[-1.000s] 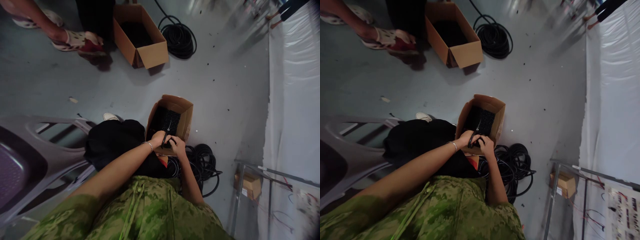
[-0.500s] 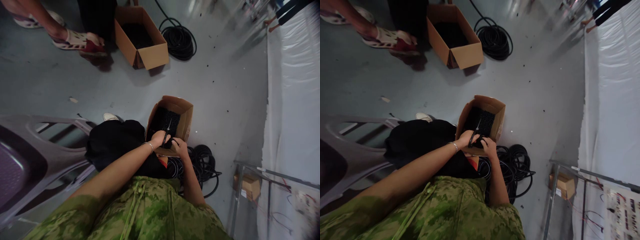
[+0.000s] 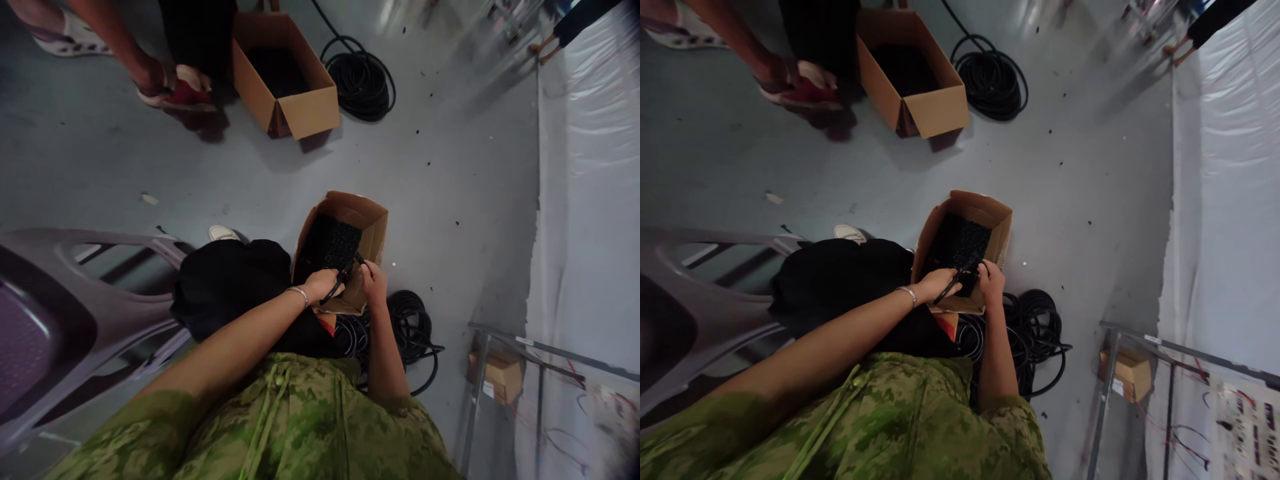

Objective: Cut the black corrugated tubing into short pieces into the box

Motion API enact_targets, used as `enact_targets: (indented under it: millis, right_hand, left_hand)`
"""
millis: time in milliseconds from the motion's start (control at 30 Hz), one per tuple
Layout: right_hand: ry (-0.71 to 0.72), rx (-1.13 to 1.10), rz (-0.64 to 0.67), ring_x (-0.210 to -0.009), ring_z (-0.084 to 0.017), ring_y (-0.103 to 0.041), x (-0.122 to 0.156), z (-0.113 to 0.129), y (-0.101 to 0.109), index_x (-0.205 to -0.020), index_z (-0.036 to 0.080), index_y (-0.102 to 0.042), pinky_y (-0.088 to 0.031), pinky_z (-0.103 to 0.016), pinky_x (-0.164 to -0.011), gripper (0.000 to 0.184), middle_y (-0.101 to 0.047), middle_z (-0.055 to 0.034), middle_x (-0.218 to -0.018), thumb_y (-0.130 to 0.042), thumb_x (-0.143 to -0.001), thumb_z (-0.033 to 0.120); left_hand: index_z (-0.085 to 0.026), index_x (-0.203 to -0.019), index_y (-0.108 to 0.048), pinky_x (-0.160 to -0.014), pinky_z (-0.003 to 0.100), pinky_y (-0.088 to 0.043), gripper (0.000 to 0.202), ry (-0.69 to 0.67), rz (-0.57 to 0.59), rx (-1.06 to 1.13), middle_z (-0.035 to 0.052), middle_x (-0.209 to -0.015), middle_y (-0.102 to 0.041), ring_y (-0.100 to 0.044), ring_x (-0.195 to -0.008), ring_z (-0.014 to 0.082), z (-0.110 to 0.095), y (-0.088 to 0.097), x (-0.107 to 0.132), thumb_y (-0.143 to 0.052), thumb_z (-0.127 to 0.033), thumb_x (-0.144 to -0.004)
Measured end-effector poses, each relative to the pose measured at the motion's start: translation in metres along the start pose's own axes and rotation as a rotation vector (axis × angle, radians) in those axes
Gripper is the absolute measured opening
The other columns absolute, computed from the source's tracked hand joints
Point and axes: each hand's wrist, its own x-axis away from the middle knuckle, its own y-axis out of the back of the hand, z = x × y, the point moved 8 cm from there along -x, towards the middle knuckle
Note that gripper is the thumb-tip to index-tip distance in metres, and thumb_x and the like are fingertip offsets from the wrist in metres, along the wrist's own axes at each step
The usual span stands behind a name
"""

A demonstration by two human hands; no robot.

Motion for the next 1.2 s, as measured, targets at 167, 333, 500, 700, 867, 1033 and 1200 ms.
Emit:
enact_targets:
  millis: [167,333,500,700,867,1033,1200]
  right_hand:
    - [0.049,-0.039,0.027,-0.096,-0.022,-0.067,0.011,0.000,-0.014,-0.108,0.017,-0.071,-0.053,-0.035,-0.088,0.035,-0.074,-0.0106,-0.105,-0.048,-0.091,0.038]
    - [0.030,-0.048,0.018,-0.104,-0.023,-0.067,0.017,-0.005,-0.017,-0.111,0.020,-0.071,-0.052,-0.038,-0.094,0.035,-0.073,-0.0091,-0.112,-0.050,-0.091,0.039]
    - [0.024,-0.044,-0.005,-0.106,-0.023,-0.067,0.015,-0.005,-0.016,-0.109,0.019,-0.072,-0.051,-0.039,-0.098,0.036,-0.074,-0.0092,-0.112,-0.051,-0.091,0.041]
    - [0.009,-0.051,-0.029,-0.106,-0.023,-0.067,0.016,-0.006,-0.015,-0.107,0.020,-0.073,-0.051,-0.040,-0.098,0.035,-0.074,-0.0087,-0.111,-0.052,-0.090,0.041]
    - [-0.030,-0.118,-0.007,-0.102,-0.023,-0.068,0.017,-0.014,-0.021,-0.108,0.019,-0.073,-0.054,-0.039,-0.093,0.037,-0.074,-0.0090,-0.110,-0.052,-0.088,0.041]
    - [-0.055,-0.155,0.031,-0.099,-0.023,-0.068,0.018,-0.020,-0.027,-0.111,0.020,-0.073,-0.056,-0.037,-0.087,0.037,-0.075,-0.0067,-0.105,-0.053,-0.088,0.041]
    - [-0.003,-0.140,0.092,-0.095,-0.023,-0.069,0.017,-0.017,-0.031,-0.110,0.021,-0.073,-0.056,-0.036,-0.085,0.035,-0.075,-0.0060,-0.101,-0.053,-0.089,0.039]
  left_hand:
    - [-0.015,-0.111,-0.066,-0.079,0.028,-0.052,0.037,0.020,0.006,-0.025,0.0148,-0.112,-0.071,-0.068,-0.102,0.0269,0.001,0.000,-0.001,-0.051,-0.036,-0.085]
    - [-0.013,-0.111,-0.067,-0.082,0.031,-0.052,0.037,0.008,0.016,-0.027,0.0166,-0.113,-0.070,-0.067,-0.104,0.0295,-0.002,0.000,0.000,-0.050,-0.034,-0.086]
    - [-0.013,-0.111,-0.067,-0.082,0.031,-0.051,0.037,0.015,0.024,-0.014,0.0164,-0.114,-0.070,-0.068,-0.103,0.0294,-0.003,0.002,0.003,-0.050,-0.034,-0.086]
    - [-0.012,-0.113,-0.066,-0.081,0.031,-0.052,0.040,0.036,0.035,-0.048,0.0166,-0.115,-0.070,-0.068,-0.104,0.0290,-0.002,0.003,0.004,-0.047,-0.035,-0.087]
    - [-0.011,-0.112,-0.068,-0.081,0.032,-0.053,0.040,0.038,0.028,-0.054,0.0178,-0.114,-0.070,-0.068,-0.104,0.0305,-0.002,0.003,0.003,-0.048,-0.035,-0.086]
    - [-0.014,-0.110,-0.069,-0.081,0.030,-0.053,0.039,0.047,0.045,-0.049,0.0155,-0.113,-0.071,-0.068,-0.104,0.0291,-0.001,0.001,0.002,-0.046,-0.036,-0.089]
    - [-0.015,-0.108,-0.071,-0.081,0.029,-0.053,0.039,0.047,0.096,-0.067,0.0149,-0.111,-0.072,-0.068,-0.104,0.0277,-0.001,-0.004,-0.001,-0.041,-0.033,-0.091]
